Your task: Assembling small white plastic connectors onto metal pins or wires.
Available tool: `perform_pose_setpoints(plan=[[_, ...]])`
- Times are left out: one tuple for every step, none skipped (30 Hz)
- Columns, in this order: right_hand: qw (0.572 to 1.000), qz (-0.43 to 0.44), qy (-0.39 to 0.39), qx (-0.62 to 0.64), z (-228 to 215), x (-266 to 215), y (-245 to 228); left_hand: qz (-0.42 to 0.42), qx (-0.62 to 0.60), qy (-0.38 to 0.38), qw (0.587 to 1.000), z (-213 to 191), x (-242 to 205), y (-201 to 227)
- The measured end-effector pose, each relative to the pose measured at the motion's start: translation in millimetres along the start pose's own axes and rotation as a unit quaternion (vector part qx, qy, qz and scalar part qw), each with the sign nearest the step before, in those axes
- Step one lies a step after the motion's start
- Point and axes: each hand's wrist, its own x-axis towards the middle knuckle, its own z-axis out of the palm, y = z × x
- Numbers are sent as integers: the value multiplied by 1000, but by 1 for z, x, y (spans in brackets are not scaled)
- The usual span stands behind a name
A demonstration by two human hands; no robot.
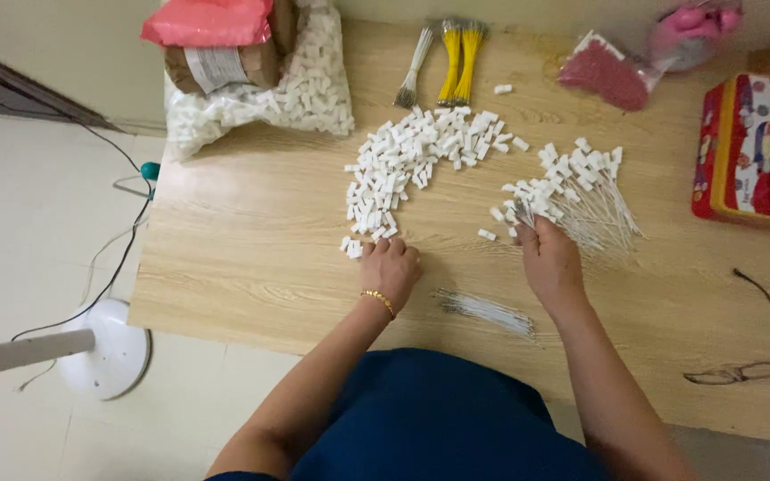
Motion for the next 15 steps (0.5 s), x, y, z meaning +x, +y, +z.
perform_pose_setpoints(plan=[[1000,-2,4,-1,0,0,-2,2,0,4,1000,2,0,0],[999,27,-1,28,0,-1,-4,-6,-2,-32,999,4,0,0],[997,56,-5,56,1,-1,-6,-13,-4,-67,998,7,-1,-1],[997,56,-2,56,0,-4,-10,-10,-4,-65,998,4,1,0],[992,45,-12,117,-1,-7,-14,-11,-7,-84,996,1,2,1],[983,34,-23,177,-1,-9,-17,-12,-9,-104,994,0,4,3],[983,32,-19,177,-2,-11,-22,-9,-10,-101,995,-12,10,4],[976,44,-26,211,-3,-12,-26,-61,-116,-112,985,-22,18,6],[967,55,-32,245,-5,-14,-31,-111,-221,-123,961,-33,26,8],[968,54,-30,244,-9,-15,-38,-109,-222,-122,961,-50,36,16],[965,62,-23,255,-12,-16,-46,-188,-444,-122,867,-67,46,24],[962,68,-16,266,-15,-15,-56,-255,-637,-113,719,-84,57,30],[962,65,-14,265,-18,-16,-63,-252,-638,-111,719,-94,64,35],[960,62,-13,272,-20,-16,-70,-293,-727,-117,609,-104,72,40],[959,58,-11,279,-21,-16,-77,-328,-801,-121,486,-114,79,45]])
